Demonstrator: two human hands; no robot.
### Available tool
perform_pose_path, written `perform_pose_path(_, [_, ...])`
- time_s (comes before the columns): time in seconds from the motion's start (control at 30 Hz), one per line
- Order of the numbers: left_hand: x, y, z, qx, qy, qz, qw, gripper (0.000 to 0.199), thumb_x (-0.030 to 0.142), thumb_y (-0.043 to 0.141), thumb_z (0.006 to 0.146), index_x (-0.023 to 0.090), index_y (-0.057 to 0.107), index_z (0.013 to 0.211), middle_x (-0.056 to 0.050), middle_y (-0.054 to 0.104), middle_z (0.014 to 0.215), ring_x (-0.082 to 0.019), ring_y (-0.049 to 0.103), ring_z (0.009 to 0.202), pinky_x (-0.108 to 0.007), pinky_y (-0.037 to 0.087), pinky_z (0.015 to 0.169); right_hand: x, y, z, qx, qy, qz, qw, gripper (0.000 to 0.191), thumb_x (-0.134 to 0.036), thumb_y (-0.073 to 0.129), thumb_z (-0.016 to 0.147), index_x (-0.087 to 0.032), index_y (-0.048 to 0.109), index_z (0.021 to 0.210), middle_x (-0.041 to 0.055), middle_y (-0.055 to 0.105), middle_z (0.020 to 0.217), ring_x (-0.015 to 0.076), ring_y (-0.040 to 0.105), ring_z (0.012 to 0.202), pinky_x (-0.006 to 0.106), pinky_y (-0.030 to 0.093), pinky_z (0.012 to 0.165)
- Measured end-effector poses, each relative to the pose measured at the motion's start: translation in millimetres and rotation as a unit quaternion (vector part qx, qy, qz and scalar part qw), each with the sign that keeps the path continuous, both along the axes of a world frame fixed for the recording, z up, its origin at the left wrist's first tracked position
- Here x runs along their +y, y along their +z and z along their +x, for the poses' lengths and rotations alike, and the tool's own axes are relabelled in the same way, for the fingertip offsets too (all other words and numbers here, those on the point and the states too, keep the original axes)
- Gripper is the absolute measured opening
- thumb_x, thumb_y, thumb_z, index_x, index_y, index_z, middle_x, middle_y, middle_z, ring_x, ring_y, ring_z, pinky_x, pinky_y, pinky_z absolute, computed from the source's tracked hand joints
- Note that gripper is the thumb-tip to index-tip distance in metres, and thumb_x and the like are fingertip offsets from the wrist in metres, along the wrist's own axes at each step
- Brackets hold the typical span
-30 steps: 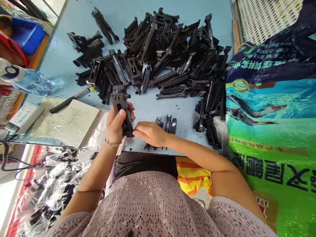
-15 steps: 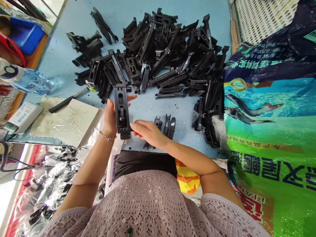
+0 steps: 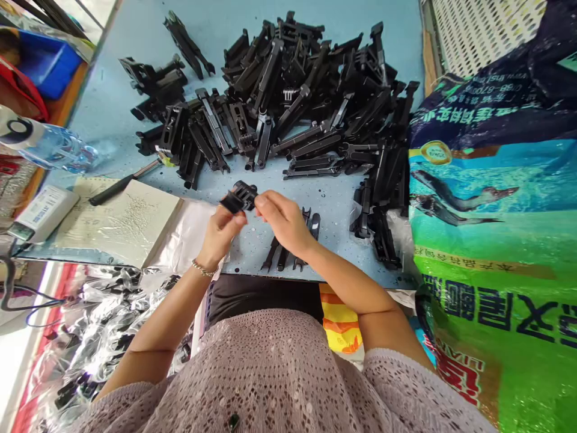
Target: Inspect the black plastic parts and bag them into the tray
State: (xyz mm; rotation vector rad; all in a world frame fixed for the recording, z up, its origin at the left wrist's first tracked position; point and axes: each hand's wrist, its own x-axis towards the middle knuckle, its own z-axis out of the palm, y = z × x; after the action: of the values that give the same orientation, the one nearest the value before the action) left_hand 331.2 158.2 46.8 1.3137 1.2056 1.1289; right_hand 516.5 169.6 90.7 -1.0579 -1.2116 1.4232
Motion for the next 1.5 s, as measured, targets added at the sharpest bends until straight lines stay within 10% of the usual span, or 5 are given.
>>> perform_pose_path(0.57, [-32.0, -41.7, 31.1, 0.205, -0.076, 0.024, 0.975, 0.022, 0.04, 0.067, 0.094, 0.019, 0.059, 0.093, -0.008, 0.064, 0.098, -0.022, 0.062, 0.09, -0.04, 0.054, 0.085, 143.0, -52.4, 77.1, -0.536, 0.082, 0.199, 0.816, 0.017, -0.019, 0.054, 0.095, -0.02, 0.07, 0.102, 0.0108, 0.065, 0.106, 0.0274, 0.058, 0.103, 0.042, 0.049, 0.087])
perform_pose_path(0.9, [41.0, 25.1, 11.8, -0.076, -0.025, 0.015, 0.997, 0.089, 0.058, 0.083, 0.078, 0.029, 0.044, 0.152, -0.012, 0.066, 0.124, -0.03, 0.07, 0.11, -0.04, 0.059, 0.091, 66.9, 29.8, 11.6, -0.239, 0.014, 0.307, 0.921, 0.032, -0.049, 0.049, 0.106, -0.026, 0.067, 0.117, 0.0051, 0.058, 0.11, 0.0194, 0.062, 0.095, 0.037, 0.058, 0.078])
perform_pose_path(1.1, [8.3, 43.9, 9.8, -0.137, -0.012, -0.109, 0.984, 0.072, 0.056, 0.074, 0.088, 0.029, 0.05, 0.15, -0.004, 0.067, 0.092, -0.017, 0.065, 0.06, -0.029, 0.054, 0.054, 75.5, 8.0, 11.8, -0.387, 0.08, 0.355, 0.847, 0.042, -0.06, 0.051, 0.103, -0.021, 0.061, 0.092, 0.0075, 0.057, 0.091, 0.0246, 0.058, 0.091, 0.041, 0.051, 0.083])
perform_pose_path(1.3, [11.1, 37.4, 8.0, -0.116, 0.056, -0.095, 0.987, 0.072, 0.05, 0.083, 0.082, 0.03, 0.055, 0.145, -0.001, 0.067, 0.089, -0.013, 0.062, 0.06, -0.025, 0.05, 0.057, 60.7, -11.2, -1.2, -0.283, 0.119, 0.178, 0.935, 0.056, -0.064, 0.025, 0.108, -0.023, 0.055, 0.087, -0.0002, 0.055, 0.072, 0.0157, 0.054, 0.066, 0.03, 0.042, 0.065])
perform_pose_path(1.5, [25.5, 27.5, -4.8, -0.059, 0.073, -0.083, 0.992, 0.038, 0.06, 0.058, 0.096, 0.022, 0.064, 0.102, -0.003, 0.069, 0.08, -0.016, 0.063, 0.064, -0.026, 0.05, 0.059, 3.9, -27.9, -3.9, -0.455, 0.221, 0.346, 0.79, 0.043, -0.051, 0.045, 0.108, -0.018, 0.061, 0.085, 0.0086, 0.067, 0.085, 0.0197, 0.057, 0.075, 0.033, 0.034, 0.065])
